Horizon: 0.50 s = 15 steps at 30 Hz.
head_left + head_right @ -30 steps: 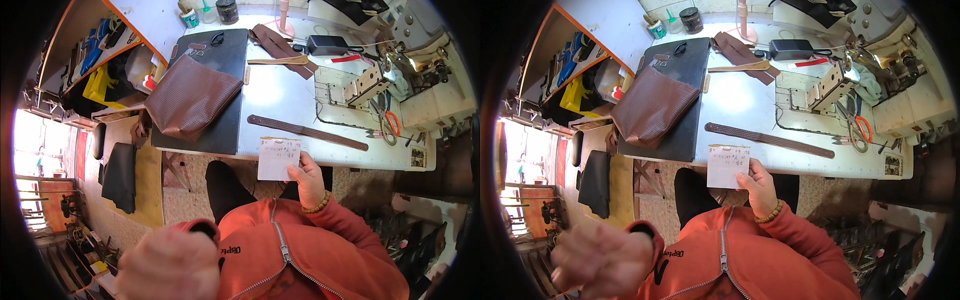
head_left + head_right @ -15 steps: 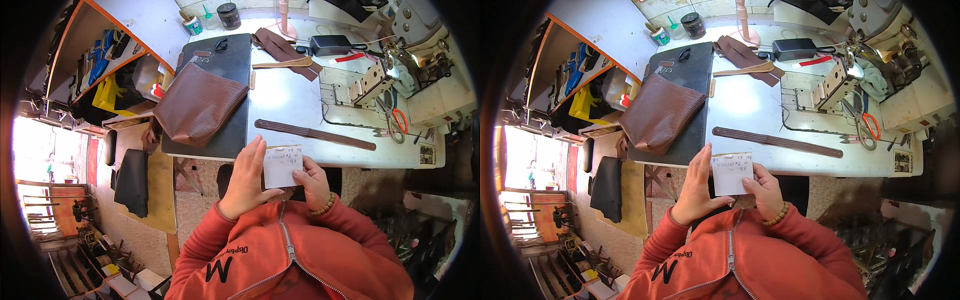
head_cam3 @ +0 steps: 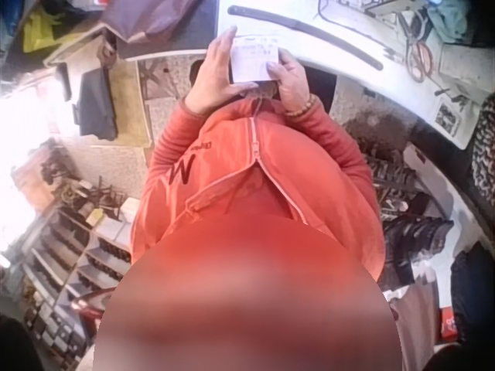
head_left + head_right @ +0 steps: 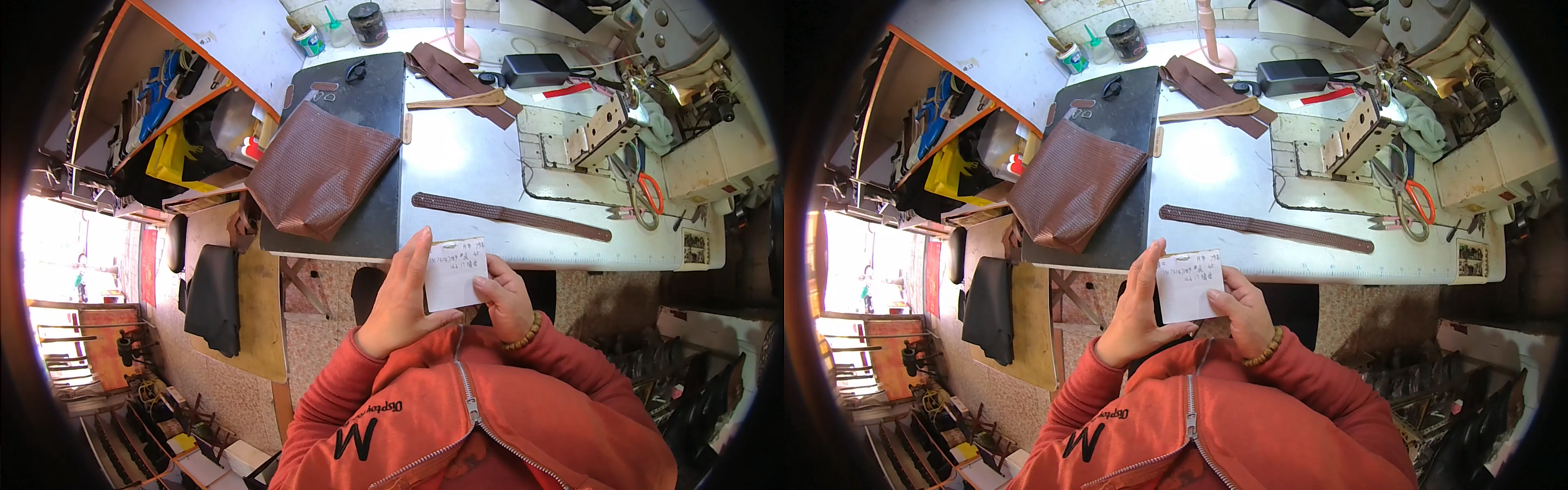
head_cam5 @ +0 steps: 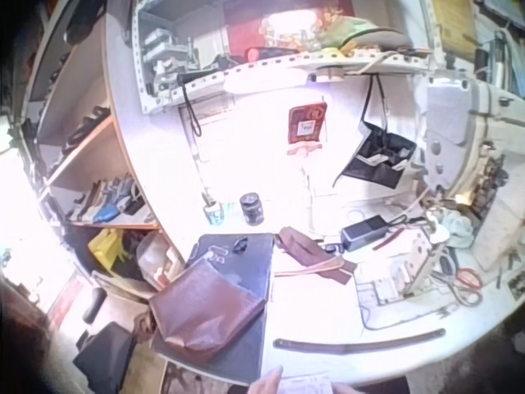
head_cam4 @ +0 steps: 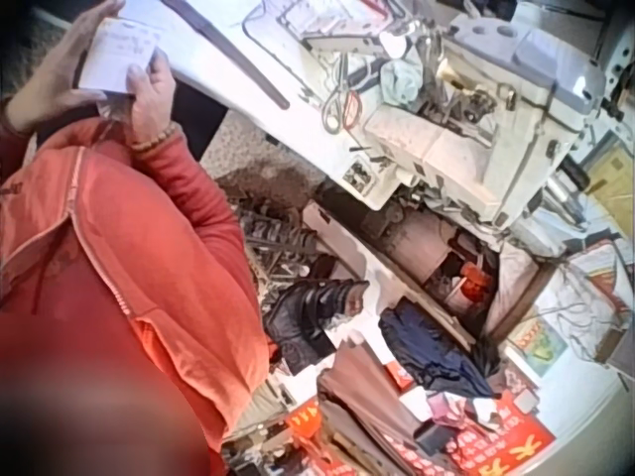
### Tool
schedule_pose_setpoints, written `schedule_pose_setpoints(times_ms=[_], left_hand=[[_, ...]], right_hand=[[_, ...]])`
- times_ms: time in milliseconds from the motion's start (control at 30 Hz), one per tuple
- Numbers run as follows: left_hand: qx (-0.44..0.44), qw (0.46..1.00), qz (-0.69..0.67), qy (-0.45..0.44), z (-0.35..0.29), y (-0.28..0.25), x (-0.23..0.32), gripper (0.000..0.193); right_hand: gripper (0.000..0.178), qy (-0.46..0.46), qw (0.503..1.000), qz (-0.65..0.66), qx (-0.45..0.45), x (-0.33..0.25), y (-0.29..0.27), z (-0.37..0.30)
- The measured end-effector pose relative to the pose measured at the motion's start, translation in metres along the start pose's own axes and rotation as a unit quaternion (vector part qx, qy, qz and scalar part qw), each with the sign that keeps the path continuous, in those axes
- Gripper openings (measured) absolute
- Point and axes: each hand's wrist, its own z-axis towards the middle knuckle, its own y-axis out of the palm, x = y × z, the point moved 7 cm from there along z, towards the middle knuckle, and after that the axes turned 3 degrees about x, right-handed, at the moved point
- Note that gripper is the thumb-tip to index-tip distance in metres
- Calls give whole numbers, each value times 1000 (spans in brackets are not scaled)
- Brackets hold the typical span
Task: The person places a black leather piece on a workbench, then aligns and attaches a brown leather strap to its edge using a white adhesive strip. They smooth the strap and press it into place, then use a stapler to secure the strap to the leather piece.
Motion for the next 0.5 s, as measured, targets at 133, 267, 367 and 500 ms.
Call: schedule_pose_setpoints(times_ms=[133,267,367,500], left_hand=[[5,1000,-14,-9,-1,0,0,127],[7,1000,-25,-14,0,1,0,126],[10,1000,-27,-6,0,2,3,126],[16,1000,-21,4,0,5,5,125]], right_hand=[[41,3,999,43,-18,2,2,0],[39,-64,994,27,-79,-3,6,0],[46,-81,992,-62,-80,3,4,2],[62,46,979,176,-88,22,2,4]])
